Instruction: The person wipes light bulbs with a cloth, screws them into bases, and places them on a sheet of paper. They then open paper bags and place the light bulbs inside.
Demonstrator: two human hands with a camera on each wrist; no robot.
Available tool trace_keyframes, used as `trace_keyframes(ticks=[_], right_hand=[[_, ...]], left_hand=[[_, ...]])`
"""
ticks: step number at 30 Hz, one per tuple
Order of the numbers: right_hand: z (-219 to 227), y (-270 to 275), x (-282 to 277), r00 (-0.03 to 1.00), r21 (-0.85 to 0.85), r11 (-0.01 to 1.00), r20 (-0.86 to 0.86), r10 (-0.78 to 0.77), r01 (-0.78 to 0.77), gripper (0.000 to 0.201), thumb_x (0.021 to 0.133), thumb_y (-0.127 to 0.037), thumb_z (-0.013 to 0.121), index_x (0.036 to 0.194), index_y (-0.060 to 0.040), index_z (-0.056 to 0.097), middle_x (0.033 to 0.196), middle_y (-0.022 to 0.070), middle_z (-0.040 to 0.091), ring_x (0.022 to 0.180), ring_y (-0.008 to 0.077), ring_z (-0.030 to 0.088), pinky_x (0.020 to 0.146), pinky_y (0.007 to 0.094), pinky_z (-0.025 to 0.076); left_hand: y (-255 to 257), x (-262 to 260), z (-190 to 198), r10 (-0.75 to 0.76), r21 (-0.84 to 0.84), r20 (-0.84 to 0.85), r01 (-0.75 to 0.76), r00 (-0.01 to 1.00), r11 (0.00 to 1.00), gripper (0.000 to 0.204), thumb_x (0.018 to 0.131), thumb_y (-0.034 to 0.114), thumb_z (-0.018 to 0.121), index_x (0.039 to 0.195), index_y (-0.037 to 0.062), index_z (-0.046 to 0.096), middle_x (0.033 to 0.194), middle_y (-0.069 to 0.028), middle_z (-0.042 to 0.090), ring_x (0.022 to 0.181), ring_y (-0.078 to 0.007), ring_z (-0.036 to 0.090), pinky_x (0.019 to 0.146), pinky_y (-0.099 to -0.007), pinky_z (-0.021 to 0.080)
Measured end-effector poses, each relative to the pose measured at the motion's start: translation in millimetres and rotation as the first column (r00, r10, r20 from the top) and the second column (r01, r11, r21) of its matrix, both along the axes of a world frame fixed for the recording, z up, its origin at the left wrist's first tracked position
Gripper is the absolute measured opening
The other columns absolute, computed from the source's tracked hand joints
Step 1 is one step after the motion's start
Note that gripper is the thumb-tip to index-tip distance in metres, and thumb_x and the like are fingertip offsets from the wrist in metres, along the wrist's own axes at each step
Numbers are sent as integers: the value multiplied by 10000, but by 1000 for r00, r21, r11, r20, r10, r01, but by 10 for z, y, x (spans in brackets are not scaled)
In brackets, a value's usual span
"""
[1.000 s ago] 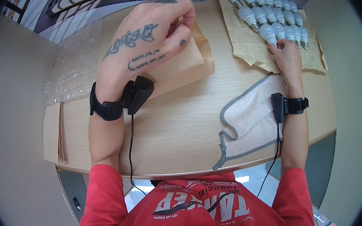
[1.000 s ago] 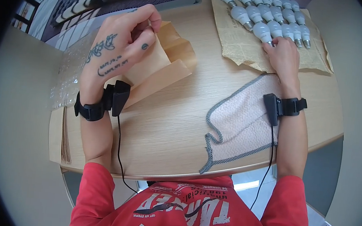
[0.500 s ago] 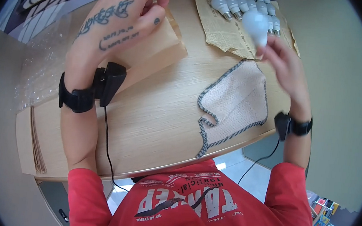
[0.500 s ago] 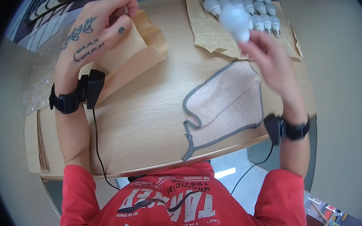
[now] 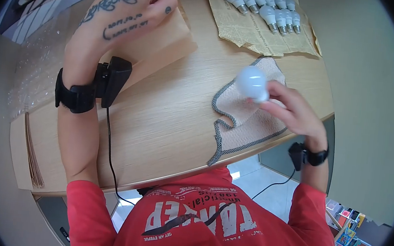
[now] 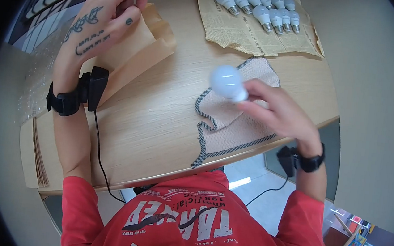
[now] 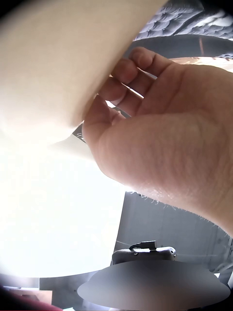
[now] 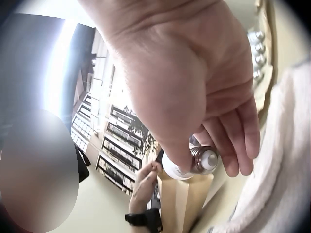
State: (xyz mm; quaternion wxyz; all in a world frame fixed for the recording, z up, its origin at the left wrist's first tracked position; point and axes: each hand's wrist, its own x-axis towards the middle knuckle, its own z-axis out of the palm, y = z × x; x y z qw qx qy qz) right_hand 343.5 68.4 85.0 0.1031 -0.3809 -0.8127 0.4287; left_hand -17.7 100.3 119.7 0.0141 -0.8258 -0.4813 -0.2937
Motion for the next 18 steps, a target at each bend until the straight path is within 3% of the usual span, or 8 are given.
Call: trace_keyframes(ticks=[3, 6, 9, 11, 12, 14, 15, 18], right_hand=[[-86, 93, -310, 995, -30, 998, 83, 56, -54, 349, 993, -270, 579, 1224, -11, 538, 1063, 163, 665, 956, 279, 664, 852, 357, 506], [-168, 184, -387, 994, 39, 997, 87, 64, -67, 363, 1003, -294, 559, 1234, -15, 527, 1083, 179, 655, 967, 291, 651, 856, 361, 495], [-201, 280, -413, 998, 156, 987, 45, 38, -45, 360, 1011, -298, 545, 1233, -15, 533, 1100, 162, 655, 994, 251, 641, 864, 356, 486], [-59, 379, -419, 1000, 179, 983, 1, -30, 30, 365, 1018, -302, 534, 1239, -12, 534, 1117, 142, 658, 1018, 219, 633, 872, 352, 482], [-27, 463, -462, 994, 215, 976, -106, -19, 42, 366, 1021, -306, 528, 1234, -8, 536, 1121, 128, 662, 1026, 204, 632, 876, 348, 483], [22, 695, -602, 950, 293, 952, -313, 9, 88, 370, 1028, -315, 518, 1223, -1, 540, 1130, 102, 671, 1042, 173, 629, 883, 339, 487], [26, 797, -690, 920, 258, 958, -391, -12, 122, 366, 1028, -313, 520, 1216, 0, 542, 1122, 101, 676, 1036, 171, 635, 880, 332, 492], [-11, 1073, -1043, 815, 79, 978, -569, -113, 191, 350, 1025, -302, 529, 1198, 2, 545, 1090, 108, 692, 1011, 170, 654, 872, 309, 507]], left_hand=[[-27, 5, 22, -3, 12, 11, 3, 1000, 1000, 67, 824, 93, 527, 866, 49, 557, 598, -33, 439, 542, -127, 423, 524, -284, 338], [-82, 73, 171, 41, -77, 148, -29, 988, 997, 97, 754, 64, 571, 828, 9, 602, 641, -165, 613, 581, -320, 613, 557, -360, 455], [-102, 61, 226, 72, -123, 142, -55, 987, 991, 95, 753, 66, 574, 824, 10, 602, 640, -168, 613, 588, -323, 620, 560, -362, 457], [-131, 47, 277, 68, -138, 146, -48, 987, 989, 80, 760, 54, 569, 824, 13, 592, 644, -161, 606, 579, -319, 610, 554, -360, 452], [-134, 57, 294, 58, -144, 146, -37, 988, 989, 73, 764, 48, 566, 824, 14, 587, 646, -157, 602, 575, -316, 605, 551, -359, 449], [-64, 1, 147, 21, -65, 96, -15, 995, 998, 63, 805, 80, 539, 844, 37, 562, 610, -74, 493, 548, -193, 484, 530, -311, 375], [-34, -25, 79, 8, -22, 68, -6, 998, 1000, 60, 826, 95, 526, 854, 48, 550, 592, -33, 439, 535, -131, 424, 520, -287, 337], [-60, -21, 85, 18, -15, 46, -17, 999, 1000, 57, 824, 95, 525, 847, 47, 545, 586, -34, 442, 530, -133, 430, 516, -289, 339]])
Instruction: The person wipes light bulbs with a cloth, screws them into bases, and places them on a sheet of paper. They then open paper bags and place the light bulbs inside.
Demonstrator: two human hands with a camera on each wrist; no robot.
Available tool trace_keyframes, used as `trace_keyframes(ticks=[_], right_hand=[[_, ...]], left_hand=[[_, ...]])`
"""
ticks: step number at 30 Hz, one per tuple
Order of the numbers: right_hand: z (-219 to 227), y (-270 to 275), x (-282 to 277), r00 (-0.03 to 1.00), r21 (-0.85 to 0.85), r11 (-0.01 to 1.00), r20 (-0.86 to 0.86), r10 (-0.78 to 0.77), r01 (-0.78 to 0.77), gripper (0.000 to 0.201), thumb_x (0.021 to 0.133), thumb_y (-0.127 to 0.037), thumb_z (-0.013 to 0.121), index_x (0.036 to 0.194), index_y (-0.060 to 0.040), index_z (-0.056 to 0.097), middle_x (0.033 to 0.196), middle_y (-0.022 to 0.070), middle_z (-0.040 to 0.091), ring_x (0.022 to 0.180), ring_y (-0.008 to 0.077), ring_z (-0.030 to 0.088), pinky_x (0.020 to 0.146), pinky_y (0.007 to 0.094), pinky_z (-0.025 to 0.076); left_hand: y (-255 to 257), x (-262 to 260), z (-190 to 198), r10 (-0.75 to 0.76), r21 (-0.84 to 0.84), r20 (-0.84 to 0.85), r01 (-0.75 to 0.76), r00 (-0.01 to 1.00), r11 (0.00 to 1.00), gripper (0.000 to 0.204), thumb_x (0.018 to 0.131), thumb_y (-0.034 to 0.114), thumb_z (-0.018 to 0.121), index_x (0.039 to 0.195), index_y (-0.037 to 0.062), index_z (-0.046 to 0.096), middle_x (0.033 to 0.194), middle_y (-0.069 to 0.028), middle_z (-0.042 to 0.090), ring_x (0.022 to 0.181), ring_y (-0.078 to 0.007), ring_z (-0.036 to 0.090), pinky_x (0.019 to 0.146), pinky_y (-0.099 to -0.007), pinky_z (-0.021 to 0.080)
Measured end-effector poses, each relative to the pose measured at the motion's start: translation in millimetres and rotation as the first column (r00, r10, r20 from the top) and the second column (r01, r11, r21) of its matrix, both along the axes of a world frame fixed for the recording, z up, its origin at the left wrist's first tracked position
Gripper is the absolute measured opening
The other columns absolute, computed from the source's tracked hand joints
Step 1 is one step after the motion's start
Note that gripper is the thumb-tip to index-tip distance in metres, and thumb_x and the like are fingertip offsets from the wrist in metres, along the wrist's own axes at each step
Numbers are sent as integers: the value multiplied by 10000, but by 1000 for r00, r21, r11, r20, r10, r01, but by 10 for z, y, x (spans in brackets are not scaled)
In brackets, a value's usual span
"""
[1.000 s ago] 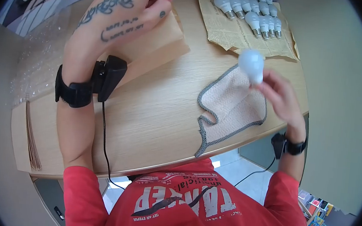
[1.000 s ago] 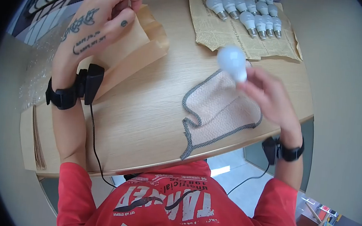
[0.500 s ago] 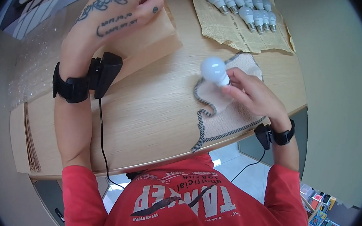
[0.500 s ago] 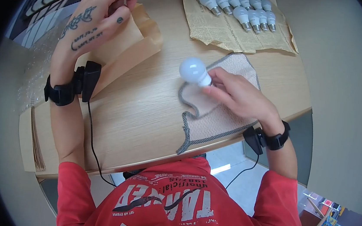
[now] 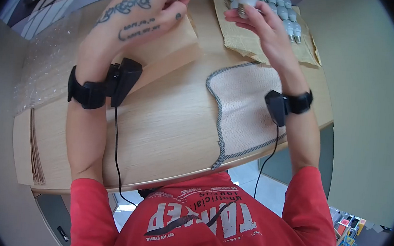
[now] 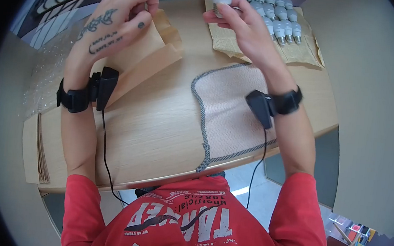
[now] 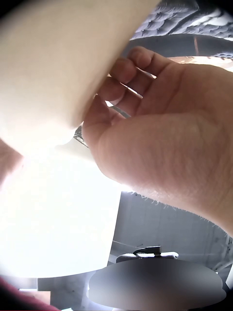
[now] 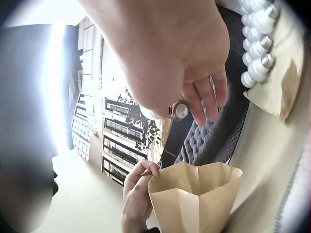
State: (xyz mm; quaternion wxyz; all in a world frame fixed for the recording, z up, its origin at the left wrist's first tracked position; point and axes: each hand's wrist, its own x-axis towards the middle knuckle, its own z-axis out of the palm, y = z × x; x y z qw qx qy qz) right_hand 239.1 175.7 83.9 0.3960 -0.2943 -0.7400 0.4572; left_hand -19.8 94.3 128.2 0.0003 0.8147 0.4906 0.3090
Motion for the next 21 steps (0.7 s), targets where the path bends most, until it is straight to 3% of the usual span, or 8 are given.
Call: trace_keyframes(ticks=[3, 7, 14, 18, 21], right_hand=[[-184, 254, -316, 989, -229, 973, -133, -63, 32, 343, 997, -281, 585, 1186, 4, 568, 1011, 125, 703, 904, 167, 683, 827, 276, 527], [-268, 563, -466, 968, -240, 969, -224, -112, 56, 335, 923, -252, 703, 1124, 8, 643, 928, 73, 697, 797, 115, 668, 729, 228, 528], [28, 821, -223, 999, -60, 998, 20, -31, 32, 349, 890, -245, 742, 1123, 7, 680, 876, 13, 675, 740, 54, 607, 685, 194, 489], [206, 726, -24, 965, 101, 992, 245, -93, 71, 361, 865, -288, 761, 1105, -24, 706, 876, -8, 661, 711, 50, 554, 659, 191, 451], [308, 612, 15, 949, 83, 996, 312, -48, 24, 332, 853, -271, 765, 1076, -30, 715, 830, -13, 646, 708, 53, 537, 641, 203, 427]], left_hand=[[9, -13, -35, 1, -26, 64, 1, 998, 1000, 61, 820, 91, 527, 848, 41, 547, 586, -50, 472, 529, -146, 451, 511, -306, 351], [29, -31, -42, -16, -31, 93, 19, 996, 999, 80, 805, 95, 527, 846, 27, 535, 596, -87, 478, 529, -188, 463, 513, -328, 361], [114, -91, -80, 0, -56, 75, 4, 997, 998, 85, 799, 101, 530, 843, 29, 538, 590, -82, 467, 529, -195, 457, 520, -329, 358], [96, -68, -47, 43, -97, 86, -35, 995, 995, 78, 804, 101, 530, 838, 35, 555, 577, -58, 467, 513, -163, 444, 505, -306, 342], [104, -63, -43, 21, -57, 85, -16, 996, 998, 75, 806, 97, 529, 836, 36, 562, 572, -55, 465, 505, -147, 437, 501, -298, 336]])
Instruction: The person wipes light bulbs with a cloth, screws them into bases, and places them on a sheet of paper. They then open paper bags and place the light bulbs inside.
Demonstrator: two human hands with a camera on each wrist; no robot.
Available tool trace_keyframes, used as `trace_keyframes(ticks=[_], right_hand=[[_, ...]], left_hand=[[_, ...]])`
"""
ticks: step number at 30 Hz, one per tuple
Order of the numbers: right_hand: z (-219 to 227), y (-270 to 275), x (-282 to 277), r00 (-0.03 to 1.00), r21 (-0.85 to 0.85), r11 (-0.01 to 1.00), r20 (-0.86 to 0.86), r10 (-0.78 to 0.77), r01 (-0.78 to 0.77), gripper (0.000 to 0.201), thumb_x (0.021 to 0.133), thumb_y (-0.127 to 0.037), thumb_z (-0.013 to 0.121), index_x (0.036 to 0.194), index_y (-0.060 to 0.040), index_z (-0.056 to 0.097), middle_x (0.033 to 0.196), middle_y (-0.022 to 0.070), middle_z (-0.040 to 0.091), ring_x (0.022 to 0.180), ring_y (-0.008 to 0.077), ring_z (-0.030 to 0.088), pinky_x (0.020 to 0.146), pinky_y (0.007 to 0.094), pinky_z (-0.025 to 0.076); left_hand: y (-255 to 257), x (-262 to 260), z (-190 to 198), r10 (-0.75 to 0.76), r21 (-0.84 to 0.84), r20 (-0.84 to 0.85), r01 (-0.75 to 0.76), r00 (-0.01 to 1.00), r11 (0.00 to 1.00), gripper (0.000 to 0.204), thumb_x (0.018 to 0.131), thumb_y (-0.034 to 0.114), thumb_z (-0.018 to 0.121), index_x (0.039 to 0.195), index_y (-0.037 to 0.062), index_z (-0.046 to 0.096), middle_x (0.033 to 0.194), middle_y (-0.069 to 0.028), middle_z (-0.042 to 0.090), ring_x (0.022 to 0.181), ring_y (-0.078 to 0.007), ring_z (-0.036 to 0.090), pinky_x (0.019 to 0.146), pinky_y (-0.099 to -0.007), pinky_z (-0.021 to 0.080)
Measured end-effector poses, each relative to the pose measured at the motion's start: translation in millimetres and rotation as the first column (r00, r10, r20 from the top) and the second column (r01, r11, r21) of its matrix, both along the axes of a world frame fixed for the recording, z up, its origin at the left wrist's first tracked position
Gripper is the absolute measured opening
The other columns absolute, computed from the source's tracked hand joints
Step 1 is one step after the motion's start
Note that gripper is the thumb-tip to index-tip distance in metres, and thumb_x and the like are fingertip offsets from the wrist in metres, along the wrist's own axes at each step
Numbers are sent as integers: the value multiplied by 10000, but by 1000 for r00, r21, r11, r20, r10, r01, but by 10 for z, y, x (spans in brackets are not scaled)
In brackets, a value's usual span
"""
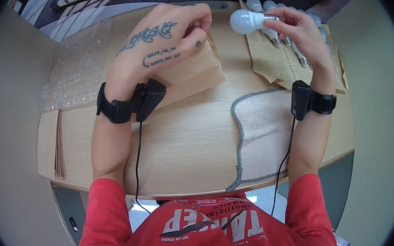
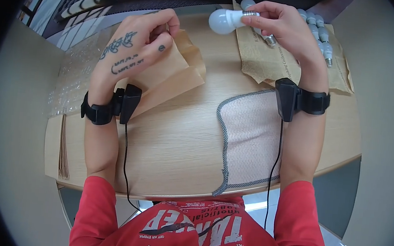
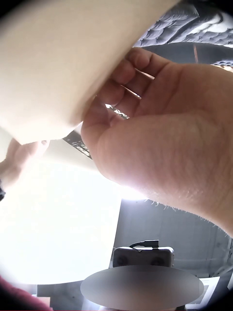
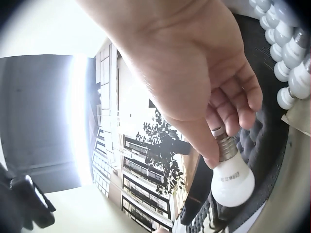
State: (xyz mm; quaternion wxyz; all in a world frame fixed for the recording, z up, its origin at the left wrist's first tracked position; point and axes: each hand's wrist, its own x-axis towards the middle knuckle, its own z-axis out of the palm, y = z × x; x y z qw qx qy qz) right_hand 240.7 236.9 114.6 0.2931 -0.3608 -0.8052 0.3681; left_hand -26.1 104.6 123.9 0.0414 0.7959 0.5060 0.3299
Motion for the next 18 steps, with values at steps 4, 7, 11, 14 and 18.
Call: trace_keyframes(ticks=[4, 7, 11, 14, 18], right_hand=[[108, -204, -127, 982, -69, 988, 119, 144, -137, 298, 840, -235, 768, 1039, -17, 722, 780, -18, 628, 703, 55, 536, 618, 215, 414], [26, -247, -268, 955, -110, 963, 143, 259, -245, 263, 878, -189, 743, 1095, -43, 711, 742, -62, 559, 687, 24, 484, 594, 209, 372], [-100, -302, -404, 944, -105, 958, 172, 282, -267, 285, 836, -223, 747, 1039, -24, 728, 747, 20, 635, 699, 87, 556, 612, 258, 426], [-124, -377, -500, 919, -104, 953, 253, 301, -284, 311, 825, -235, 735, 1042, -13, 724, 738, 52, 640, 700, 127, 587, 637, 287, 451], [-75, -504, -610, 871, -66, 950, 384, 306, -305, 304, 822, -210, 707, 1049, -9, 722, 776, 77, 665, 725, 164, 611, 689, 311, 482]], left_hand=[[3, -2, -10, -12, 11, -15, 12, 1000, 1000, 77, 814, 95, 525, 849, 37, 563, 577, -61, 473, 510, -156, 443, 504, -297, 341], [10, 3, -40, -4, 27, -14, 4, 1000, 1000, 78, 819, 92, 526, 859, 38, 565, 581, -64, 481, 513, -163, 449, 505, -301, 348], [24, 8, -71, 7, 41, -18, -7, 1000, 999, 74, 824, 87, 532, 866, 39, 569, 587, -67, 495, 515, -169, 456, 507, -306, 357], [32, 11, -80, 12, 43, -19, -11, 1000, 999, 71, 824, 83, 533, 866, 38, 569, 589, -71, 498, 515, -171, 458, 507, -305, 357], [38, 22, -82, 9, 48, -16, -9, 1000, 999, 68, 824, 78, 533, 867, 38, 568, 590, -76, 500, 513, -172, 458, 505, -301, 357]])
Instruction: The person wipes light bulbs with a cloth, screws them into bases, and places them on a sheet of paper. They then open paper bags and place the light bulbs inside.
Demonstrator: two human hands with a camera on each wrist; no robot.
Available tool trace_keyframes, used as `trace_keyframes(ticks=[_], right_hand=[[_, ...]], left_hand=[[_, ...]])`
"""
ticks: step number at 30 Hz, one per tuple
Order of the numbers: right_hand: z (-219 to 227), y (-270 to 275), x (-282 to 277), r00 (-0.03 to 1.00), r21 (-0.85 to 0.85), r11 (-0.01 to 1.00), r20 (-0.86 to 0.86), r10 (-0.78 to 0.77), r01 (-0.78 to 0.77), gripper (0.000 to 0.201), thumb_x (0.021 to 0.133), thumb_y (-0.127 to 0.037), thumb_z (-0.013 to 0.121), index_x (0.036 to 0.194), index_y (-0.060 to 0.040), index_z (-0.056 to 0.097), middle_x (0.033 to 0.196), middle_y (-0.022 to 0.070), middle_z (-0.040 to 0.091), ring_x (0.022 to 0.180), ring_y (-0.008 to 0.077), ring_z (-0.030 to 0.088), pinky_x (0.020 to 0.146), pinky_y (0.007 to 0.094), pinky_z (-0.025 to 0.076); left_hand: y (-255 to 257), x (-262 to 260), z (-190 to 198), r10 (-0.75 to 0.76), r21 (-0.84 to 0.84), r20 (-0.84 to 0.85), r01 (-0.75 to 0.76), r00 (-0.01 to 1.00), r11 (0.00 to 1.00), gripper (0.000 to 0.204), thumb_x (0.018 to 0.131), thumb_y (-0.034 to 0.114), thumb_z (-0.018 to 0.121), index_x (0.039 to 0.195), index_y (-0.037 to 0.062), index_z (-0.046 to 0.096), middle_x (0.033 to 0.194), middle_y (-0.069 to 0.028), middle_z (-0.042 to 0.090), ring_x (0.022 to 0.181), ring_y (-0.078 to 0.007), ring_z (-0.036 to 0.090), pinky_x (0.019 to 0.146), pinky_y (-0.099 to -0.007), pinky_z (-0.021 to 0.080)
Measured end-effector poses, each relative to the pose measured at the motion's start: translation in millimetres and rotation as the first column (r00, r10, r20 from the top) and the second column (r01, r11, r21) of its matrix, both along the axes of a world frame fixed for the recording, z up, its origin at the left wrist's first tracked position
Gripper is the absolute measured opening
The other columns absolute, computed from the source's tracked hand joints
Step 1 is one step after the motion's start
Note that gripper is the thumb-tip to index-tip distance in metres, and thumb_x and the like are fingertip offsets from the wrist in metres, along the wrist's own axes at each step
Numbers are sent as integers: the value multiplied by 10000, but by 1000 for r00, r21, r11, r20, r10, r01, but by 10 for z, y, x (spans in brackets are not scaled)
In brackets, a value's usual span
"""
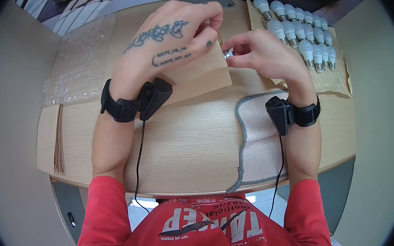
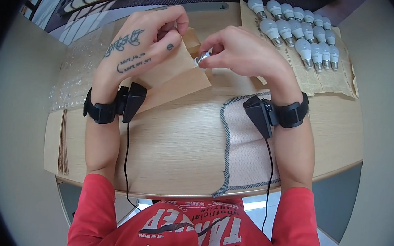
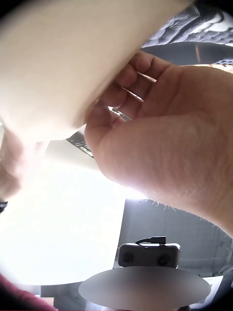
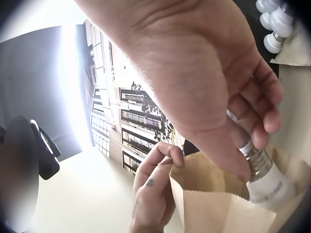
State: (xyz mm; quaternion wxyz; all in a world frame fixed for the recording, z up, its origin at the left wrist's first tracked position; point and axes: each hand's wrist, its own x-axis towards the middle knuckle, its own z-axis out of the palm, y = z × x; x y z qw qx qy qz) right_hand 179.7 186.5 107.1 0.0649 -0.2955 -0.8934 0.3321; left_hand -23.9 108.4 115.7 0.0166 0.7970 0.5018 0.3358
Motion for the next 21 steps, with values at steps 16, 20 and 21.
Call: trace_keyframes(ticks=[16, 20, 21], right_hand=[[-23, 48, 71, 925, -313, 922, -365, 103, -227, 384, 855, -28, 601, 1237, -23, 644, 1090, 37, 696, 802, 91, 583, 770, 255, 494], [55, 107, 155, 927, -225, 963, -370, 56, -148, 370, 863, -44, 627, 1233, -35, 650, 1107, 22, 692, 829, 78, 588, 759, 249, 496], [91, 146, 203, 916, -165, 985, -402, -12, -59, 367, 866, -73, 638, 1231, -41, 651, 1100, 39, 700, 842, 103, 611, 768, 272, 505]], left_hand=[[-7, -9, 7, 6, 17, -27, -5, 1000, 1000, 59, 819, 81, 533, 846, 38, 563, 593, -75, 507, 515, -178, 464, 513, -303, 367], [-4, -5, -2, -5, 39, -20, 6, 1000, 999, 61, 820, 86, 530, 843, 38, 560, 586, -72, 496, 511, -171, 459, 510, -303, 361], [-1, -6, -9, -7, 50, -18, 7, 1000, 999, 62, 820, 89, 530, 842, 39, 560, 584, -72, 493, 509, -170, 457, 509, -302, 358]])
